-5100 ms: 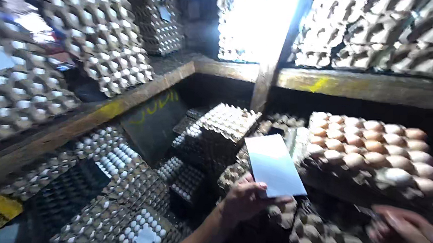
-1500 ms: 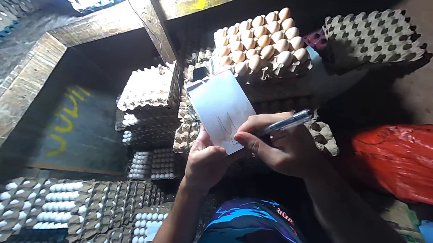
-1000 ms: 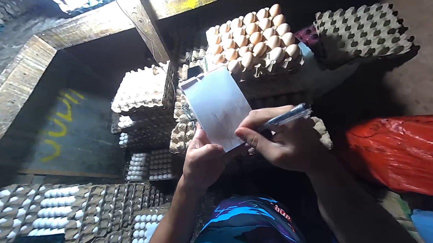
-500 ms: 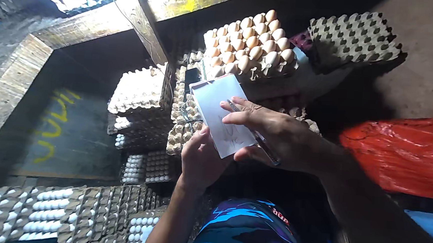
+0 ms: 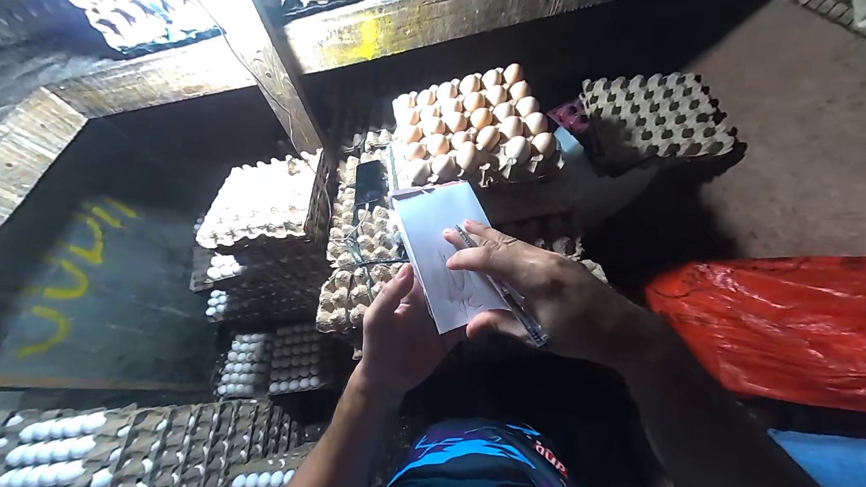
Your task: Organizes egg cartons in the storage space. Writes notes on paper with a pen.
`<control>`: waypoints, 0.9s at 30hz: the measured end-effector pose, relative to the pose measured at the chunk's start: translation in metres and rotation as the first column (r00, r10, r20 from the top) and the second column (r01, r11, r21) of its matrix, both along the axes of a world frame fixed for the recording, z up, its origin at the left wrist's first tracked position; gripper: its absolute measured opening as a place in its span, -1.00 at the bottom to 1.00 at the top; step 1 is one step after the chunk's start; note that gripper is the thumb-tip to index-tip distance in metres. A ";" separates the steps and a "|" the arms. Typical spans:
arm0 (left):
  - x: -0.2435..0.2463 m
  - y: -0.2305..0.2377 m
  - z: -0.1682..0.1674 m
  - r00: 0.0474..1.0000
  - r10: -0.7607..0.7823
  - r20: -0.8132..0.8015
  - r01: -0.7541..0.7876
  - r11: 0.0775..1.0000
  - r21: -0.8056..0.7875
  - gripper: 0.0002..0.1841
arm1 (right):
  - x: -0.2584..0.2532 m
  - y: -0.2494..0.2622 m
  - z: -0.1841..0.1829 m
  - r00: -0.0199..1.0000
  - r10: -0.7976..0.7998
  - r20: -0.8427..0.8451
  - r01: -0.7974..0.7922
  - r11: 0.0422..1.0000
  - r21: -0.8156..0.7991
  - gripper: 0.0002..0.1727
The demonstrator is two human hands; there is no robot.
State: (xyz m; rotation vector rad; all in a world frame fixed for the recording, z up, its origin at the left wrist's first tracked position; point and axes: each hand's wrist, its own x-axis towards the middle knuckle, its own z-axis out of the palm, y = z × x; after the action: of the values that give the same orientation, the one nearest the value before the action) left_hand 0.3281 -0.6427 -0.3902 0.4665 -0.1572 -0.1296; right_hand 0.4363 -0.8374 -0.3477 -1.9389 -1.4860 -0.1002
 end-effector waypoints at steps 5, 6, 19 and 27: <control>0.004 -0.002 -0.003 0.999 -0.038 -0.018 0.037 0.999 -0.033 -0.24 | 0.000 -0.004 -0.001 0.999 -0.027 -0.018 0.026 1.000 -0.011 -0.35; 0.004 -0.002 -0.004 0.999 -0.040 -0.027 0.039 0.998 -0.043 -0.24 | 0.000 -0.005 -0.002 0.999 -0.030 -0.022 0.029 0.999 -0.014 -0.35; 0.018 -0.024 -0.040 0.981 0.186 0.061 -0.196 0.930 0.312 -0.41 | -0.004 -0.024 0.005 0.909 -0.409 -0.078 0.416 0.879 0.233 -0.77; 0.002 -0.001 -0.059 0.973 0.219 -0.068 -0.187 0.930 0.315 -0.47 | 0.158 -0.137 0.038 0.578 -0.804 -0.138 0.775 0.487 0.403 -0.61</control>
State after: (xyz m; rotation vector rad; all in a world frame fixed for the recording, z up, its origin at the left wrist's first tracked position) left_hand 0.3299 -0.6436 -0.4494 0.7828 0.0142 0.0273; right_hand 0.5942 -0.9748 -0.3101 -2.0809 -0.3872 -0.8490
